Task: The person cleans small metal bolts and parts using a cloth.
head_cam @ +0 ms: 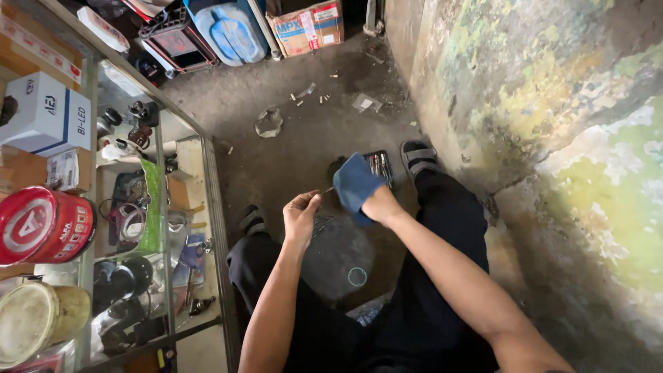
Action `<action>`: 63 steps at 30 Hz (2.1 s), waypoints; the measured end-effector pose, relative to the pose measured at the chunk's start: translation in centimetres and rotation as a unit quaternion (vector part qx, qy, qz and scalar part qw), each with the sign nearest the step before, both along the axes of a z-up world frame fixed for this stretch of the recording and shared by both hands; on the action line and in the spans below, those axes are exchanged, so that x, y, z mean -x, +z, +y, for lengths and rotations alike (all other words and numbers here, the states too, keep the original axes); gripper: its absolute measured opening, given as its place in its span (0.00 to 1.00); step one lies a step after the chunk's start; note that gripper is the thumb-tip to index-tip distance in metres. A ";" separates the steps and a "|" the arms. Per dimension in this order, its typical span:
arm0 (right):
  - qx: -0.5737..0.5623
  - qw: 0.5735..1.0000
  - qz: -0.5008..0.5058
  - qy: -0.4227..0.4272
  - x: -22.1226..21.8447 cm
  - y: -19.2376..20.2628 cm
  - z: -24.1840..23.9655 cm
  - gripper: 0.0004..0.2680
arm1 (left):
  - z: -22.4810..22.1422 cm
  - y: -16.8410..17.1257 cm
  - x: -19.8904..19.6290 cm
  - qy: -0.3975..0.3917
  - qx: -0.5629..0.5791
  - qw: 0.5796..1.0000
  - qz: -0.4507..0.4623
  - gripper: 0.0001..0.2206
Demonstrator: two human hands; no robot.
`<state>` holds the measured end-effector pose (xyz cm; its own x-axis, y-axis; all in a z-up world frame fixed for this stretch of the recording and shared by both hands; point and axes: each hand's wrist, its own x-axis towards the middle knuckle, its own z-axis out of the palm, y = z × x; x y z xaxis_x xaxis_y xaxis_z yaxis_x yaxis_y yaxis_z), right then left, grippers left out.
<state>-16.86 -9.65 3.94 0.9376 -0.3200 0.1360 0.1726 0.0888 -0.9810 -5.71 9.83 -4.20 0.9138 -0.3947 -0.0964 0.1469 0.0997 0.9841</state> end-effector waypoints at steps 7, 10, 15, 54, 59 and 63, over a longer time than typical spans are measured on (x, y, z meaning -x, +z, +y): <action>0.243 0.970 -0.004 0.018 0.3 0.7 1.3 0.09 | -0.4 1.3 1.5 -0.040 -0.032 0.999 0.013 0.09; 0.090 0.992 0.081 0.020 -0.3 -0.3 1.5 0.10 | -0.4 1.8 1.9 -0.047 -0.121 0.988 -0.089 0.09; 0.203 0.978 0.017 -0.040 -1.0 -2.0 1.4 0.10 | -0.9 2.7 2.6 -0.028 -0.055 0.998 -0.021 0.11; 0.231 0.972 -0.027 -0.012 -0.4 -1.1 2.2 0.10 | -0.2 1.5 2.0 -0.126 0.099 0.960 0.230 0.08; 0.187 0.982 0.032 -0.006 -0.5 -1.6 2.5 0.08 | 0.1 -0.9 1.3 -0.149 0.064 0.976 0.146 0.09; -0.031 0.998 0.045 -0.030 -1.1 -3.7 2.5 0.08 | 0.0 -0.5 1.9 -0.142 0.007 0.984 0.110 0.08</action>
<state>-15.76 -7.17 0.29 0.9241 -0.3808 0.0307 0.0913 0.1422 -0.9856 -7.60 9.81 -4.69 0.7244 -0.6337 -0.2715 0.3791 0.0373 0.9246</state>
